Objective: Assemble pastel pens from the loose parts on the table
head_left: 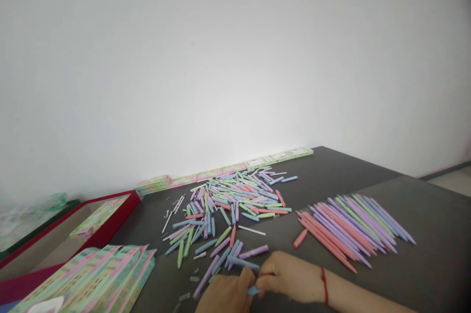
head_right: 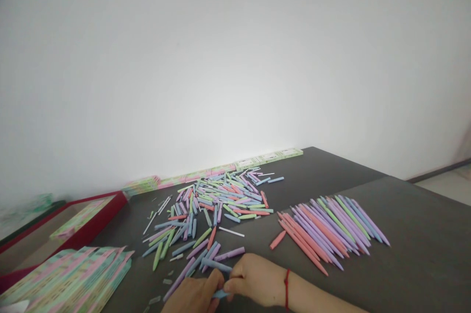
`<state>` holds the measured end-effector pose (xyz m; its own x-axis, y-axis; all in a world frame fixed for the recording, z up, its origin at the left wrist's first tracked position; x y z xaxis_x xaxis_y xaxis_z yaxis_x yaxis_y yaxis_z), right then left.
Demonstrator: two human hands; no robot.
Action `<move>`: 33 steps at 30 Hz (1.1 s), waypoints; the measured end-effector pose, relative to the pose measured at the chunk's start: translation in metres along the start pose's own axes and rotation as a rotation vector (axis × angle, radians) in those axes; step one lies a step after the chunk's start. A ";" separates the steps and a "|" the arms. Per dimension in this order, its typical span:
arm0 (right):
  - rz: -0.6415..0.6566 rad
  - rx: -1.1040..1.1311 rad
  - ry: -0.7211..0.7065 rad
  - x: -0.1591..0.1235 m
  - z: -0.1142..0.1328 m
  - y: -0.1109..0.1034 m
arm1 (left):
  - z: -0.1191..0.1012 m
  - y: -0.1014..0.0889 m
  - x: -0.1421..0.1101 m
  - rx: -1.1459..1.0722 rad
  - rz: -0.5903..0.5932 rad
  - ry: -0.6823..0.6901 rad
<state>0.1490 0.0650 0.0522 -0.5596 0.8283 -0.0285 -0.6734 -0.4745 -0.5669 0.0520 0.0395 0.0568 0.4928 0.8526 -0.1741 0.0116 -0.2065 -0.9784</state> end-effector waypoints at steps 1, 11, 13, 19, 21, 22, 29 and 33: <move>-0.018 -0.034 -0.018 -0.001 0.004 -0.003 | 0.001 0.000 0.000 -0.023 0.002 0.002; -0.073 -0.217 -0.120 -0.012 0.034 -0.011 | 0.006 0.007 0.001 -0.349 -0.082 0.150; -0.066 -0.278 -0.113 -0.012 0.034 -0.007 | 0.003 0.004 -0.001 -0.404 -0.096 0.206; -0.094 -0.446 -0.155 -0.013 0.040 0.000 | 0.003 0.001 -0.006 -0.319 -0.068 0.129; -0.073 -0.460 -0.155 -0.012 0.039 0.004 | 0.005 0.003 -0.007 -0.232 -0.032 0.059; -0.053 -0.436 -0.139 -0.012 0.036 0.006 | 0.007 0.003 -0.008 -0.185 -0.014 0.021; -0.009 -0.087 -0.060 0.006 0.001 0.018 | 0.006 -0.004 -0.008 -0.083 -0.147 -0.020; -0.070 -0.166 -0.139 0.011 0.001 0.007 | 0.011 -0.010 -0.005 -0.034 -0.151 -0.005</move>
<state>0.1374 0.0700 0.0486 -0.5834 0.8028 0.1234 -0.6305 -0.3519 -0.6919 0.0394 0.0426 0.0667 0.4784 0.8777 -0.0262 0.1149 -0.0921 -0.9891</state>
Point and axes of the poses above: each hand's wrist, its own x-axis towards the middle knuckle, its own y-axis out of the palm, z = x × y, the point moved 8 cm from there along x, towards the middle knuckle, and after that the axes turned 9 degrees about -z, right-handed, at the moved point
